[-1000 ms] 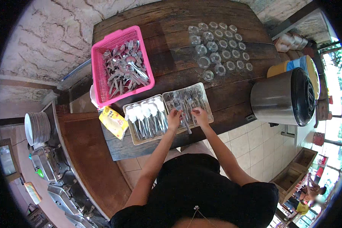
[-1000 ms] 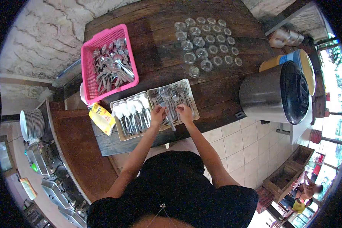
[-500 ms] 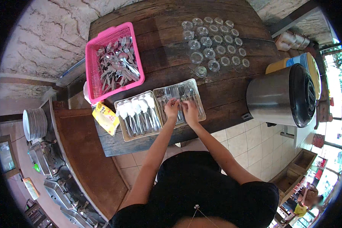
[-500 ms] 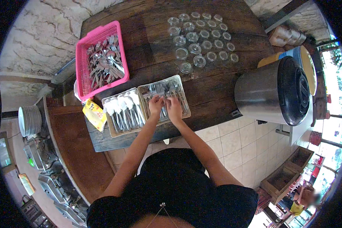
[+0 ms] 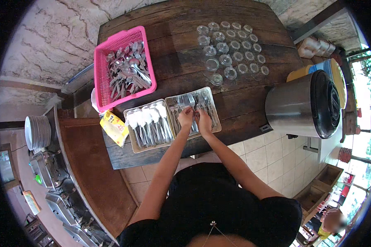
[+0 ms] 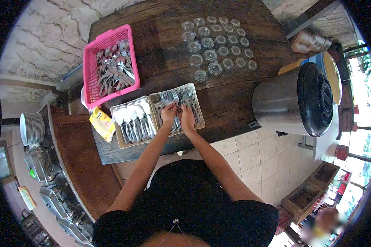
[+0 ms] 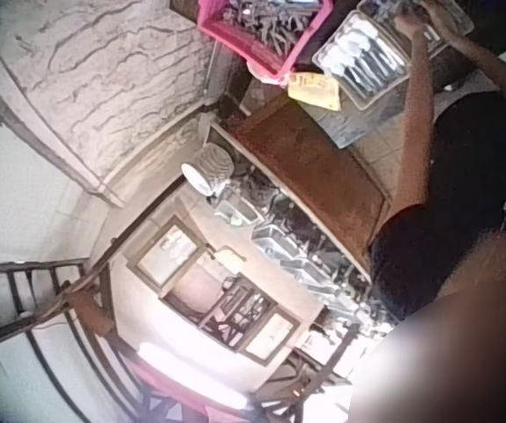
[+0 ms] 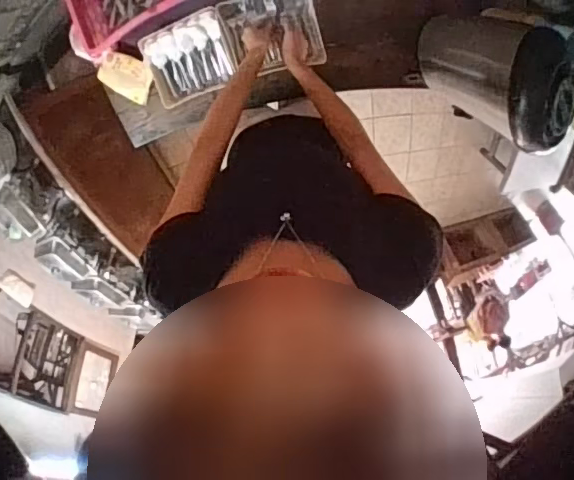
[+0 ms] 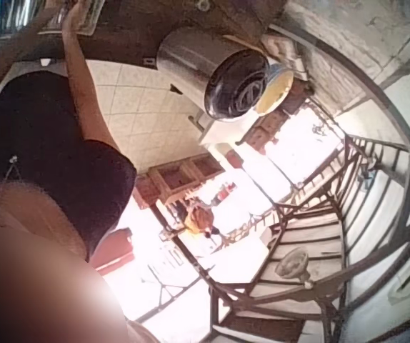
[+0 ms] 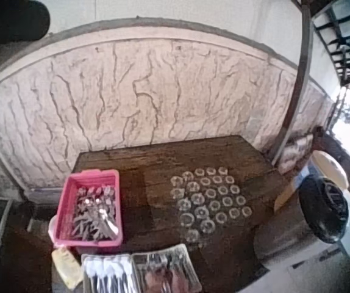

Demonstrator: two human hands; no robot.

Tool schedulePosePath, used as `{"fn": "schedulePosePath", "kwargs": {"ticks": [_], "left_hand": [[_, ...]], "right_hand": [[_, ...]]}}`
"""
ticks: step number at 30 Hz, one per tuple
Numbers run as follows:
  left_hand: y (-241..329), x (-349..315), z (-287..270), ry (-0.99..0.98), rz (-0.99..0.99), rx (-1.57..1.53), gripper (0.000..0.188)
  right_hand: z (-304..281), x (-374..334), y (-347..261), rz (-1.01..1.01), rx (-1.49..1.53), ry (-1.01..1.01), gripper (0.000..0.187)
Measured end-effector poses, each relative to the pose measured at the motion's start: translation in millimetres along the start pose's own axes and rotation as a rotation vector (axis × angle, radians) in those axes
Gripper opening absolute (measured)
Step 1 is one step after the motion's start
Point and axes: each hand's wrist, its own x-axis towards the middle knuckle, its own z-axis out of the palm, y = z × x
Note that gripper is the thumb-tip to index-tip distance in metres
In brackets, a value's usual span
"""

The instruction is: Sorting and wiping clean silverware into a service tray.

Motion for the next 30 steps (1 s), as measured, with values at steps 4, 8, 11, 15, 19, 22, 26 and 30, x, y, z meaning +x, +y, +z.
{"fn": "schedulePosePath", "kwargs": {"ticks": [4, 8, 11, 15, 19, 22, 26, 30], "left_hand": [[0, -10, -13, -0.010, -0.033, 0.035, 0.020], [23, -22, -28, 0.067, 0.042, 0.101, 0.021], [30, -26, -56, -0.003, 0.142, -0.117, 0.021], [52, -34, -119, 0.072, 0.132, -0.397, 0.019], [27, -29, -198, 0.321, 0.194, -0.446, 0.020], [5, -20, -250, 0.486, 0.116, -0.384, 0.017], [-49, 0, -301, 0.579, 0.155, -0.116, 0.018], [-94, 24, -320, 0.578, -0.013, 0.042, 0.027]], "right_hand": [[-10, -10, -27, -0.021, -0.232, -0.069, 0.016], [-7, -14, -32, -0.189, -0.209, -0.037, 0.014], [-4, -19, -66, -0.158, -0.076, -0.036, 0.012], [11, -27, -117, -0.280, 0.075, -0.009, 0.011], [50, -39, -171, -0.472, 0.297, -0.111, 0.011], [85, -48, -205, -0.489, 0.376, -0.256, 0.010], [134, -62, -248, -0.606, 0.468, -0.416, 0.009], [186, -68, -260, -0.836, 0.241, -0.547, 0.009]]}}
